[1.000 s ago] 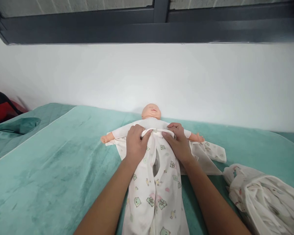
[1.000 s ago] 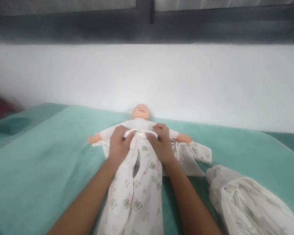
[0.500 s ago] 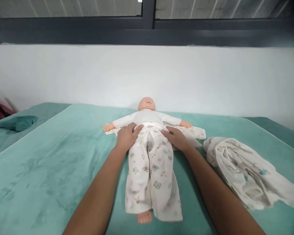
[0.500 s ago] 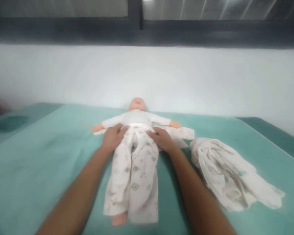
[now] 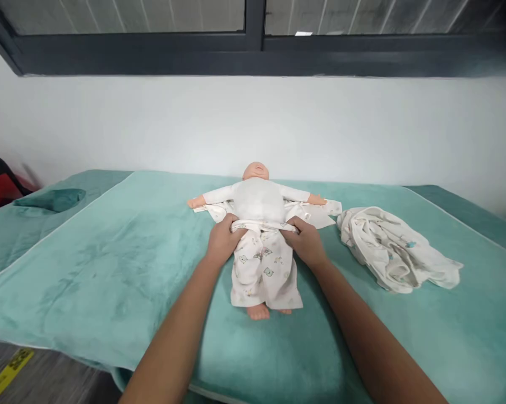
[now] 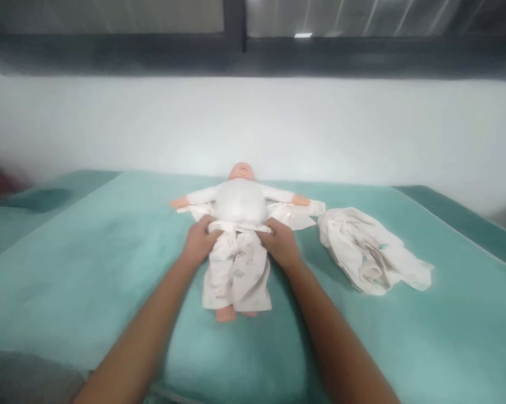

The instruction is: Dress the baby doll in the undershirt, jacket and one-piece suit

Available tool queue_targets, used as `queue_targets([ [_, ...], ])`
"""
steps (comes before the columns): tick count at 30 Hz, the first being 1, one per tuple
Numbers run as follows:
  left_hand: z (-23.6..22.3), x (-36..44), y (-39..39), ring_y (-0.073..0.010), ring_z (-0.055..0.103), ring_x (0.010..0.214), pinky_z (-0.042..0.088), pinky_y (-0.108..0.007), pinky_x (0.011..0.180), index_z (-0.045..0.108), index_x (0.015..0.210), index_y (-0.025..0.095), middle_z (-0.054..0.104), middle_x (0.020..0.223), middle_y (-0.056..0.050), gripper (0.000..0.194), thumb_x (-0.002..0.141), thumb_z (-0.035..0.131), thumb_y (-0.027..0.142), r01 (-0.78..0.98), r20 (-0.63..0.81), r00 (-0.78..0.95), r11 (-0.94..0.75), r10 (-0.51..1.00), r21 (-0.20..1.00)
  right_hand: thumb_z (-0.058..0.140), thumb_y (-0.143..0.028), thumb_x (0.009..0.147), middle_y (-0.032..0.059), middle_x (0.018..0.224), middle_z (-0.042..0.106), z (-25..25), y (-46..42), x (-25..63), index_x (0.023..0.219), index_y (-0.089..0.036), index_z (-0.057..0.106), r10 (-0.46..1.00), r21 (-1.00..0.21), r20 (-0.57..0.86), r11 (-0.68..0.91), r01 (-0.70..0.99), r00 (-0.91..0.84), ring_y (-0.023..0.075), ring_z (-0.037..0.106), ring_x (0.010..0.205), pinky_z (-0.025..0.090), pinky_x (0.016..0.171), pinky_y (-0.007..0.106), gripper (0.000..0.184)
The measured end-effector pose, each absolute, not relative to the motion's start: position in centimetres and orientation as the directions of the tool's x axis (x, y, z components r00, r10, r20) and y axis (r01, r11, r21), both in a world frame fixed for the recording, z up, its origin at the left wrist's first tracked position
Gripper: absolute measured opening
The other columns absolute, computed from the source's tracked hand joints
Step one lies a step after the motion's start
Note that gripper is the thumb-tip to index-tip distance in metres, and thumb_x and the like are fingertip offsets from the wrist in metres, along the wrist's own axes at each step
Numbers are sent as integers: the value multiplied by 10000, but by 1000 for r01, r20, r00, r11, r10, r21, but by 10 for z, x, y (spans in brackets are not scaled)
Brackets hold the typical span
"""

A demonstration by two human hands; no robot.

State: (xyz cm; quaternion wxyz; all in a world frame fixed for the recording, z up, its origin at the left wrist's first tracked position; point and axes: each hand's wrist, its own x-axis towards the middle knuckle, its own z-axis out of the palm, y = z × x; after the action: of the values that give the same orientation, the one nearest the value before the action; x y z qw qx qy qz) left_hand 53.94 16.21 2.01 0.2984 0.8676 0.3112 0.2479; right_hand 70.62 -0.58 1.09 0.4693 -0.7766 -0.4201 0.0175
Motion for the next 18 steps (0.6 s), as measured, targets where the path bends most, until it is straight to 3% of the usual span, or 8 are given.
queue_targets([
  [2, 21, 529, 158, -198, 605, 902, 466, -296, 776, 528, 1092, 221, 651, 995, -11, 431, 782, 643, 497, 300, 205, 725, -570, 657, 765, 605, -509, 784, -22, 743, 600, 12, -13, 705, 788, -220, 562, 748, -752, 268, -231, 618, 607, 170, 507, 704, 395, 654, 275, 292],
  [4, 20, 519, 153, -210, 599, 972, 473, -309, 817, 501, 1146, 207, 633, 1086, -38, 578, 722, 704, 543, 263, 206, 763, -584, 613, 768, 652, -531, 747, -7, 830, 644, 13, -20, 703, 884, -221, 592, 813, -732, 204, -243, 637, 546, 188, 541, 754, 416, 686, 288, 344],
  [6, 18, 512, 147, -228, 594, 979, 458, -341, 865, 542, 1030, 198, 632, 1046, -53, 455, 735, 701, 506, 284, 245, 790, -690, 562, 666, 661, -474, 735, 13, 823, 654, 11, -23, 699, 836, -219, 604, 808, -685, 241, -251, 684, 537, 203, 548, 777, 414, 716, 303, 279],
  [9, 16, 508, 133, -233, 597, 916, 410, -388, 936, 541, 815, 206, 632, 880, -46, 139, 821, 591, 335, 358, 299, 802, -817, 517, 452, 626, -350, 709, 15, 686, 605, 4, -27, 686, 644, -223, 550, 678, -641, 402, -271, 718, 615, 206, 524, 747, 397, 712, 309, 162],
  [12, 21, 502, 119, -219, 602, 849, 444, -362, 848, 540, 879, 217, 629, 838, -28, 59, 829, 511, 226, 451, 238, 742, -730, 626, 514, 566, -301, 726, -20, 606, 543, 0, -36, 669, 633, -225, 527, 580, -762, 408, -209, 613, 705, 179, 496, 664, 386, 627, 286, 126],
  [15, 36, 487, 108, -215, 606, 925, 476, -332, 813, 530, 1062, 212, 626, 1033, -45, 279, 793, 586, 264, 397, 151, 761, -637, 631, 661, 573, -357, 784, -17, 735, 608, 2, -54, 656, 824, -211, 607, 693, -870, 274, -117, 478, 667, 189, 559, 724, 447, 657, 298, 156],
  [18, 50, 464, 98, -265, 573, 1116, 479, -359, 917, 480, 1287, 225, 537, 1270, -92, 670, 704, 737, 432, 277, 116, 870, -671, 478, 688, 711, -438, 725, 63, 1157, 636, 6, -77, 646, 1222, -214, 564, 830, -892, 254, 3, 453, 496, 260, 599, 1047, 497, 889, 396, 564],
])
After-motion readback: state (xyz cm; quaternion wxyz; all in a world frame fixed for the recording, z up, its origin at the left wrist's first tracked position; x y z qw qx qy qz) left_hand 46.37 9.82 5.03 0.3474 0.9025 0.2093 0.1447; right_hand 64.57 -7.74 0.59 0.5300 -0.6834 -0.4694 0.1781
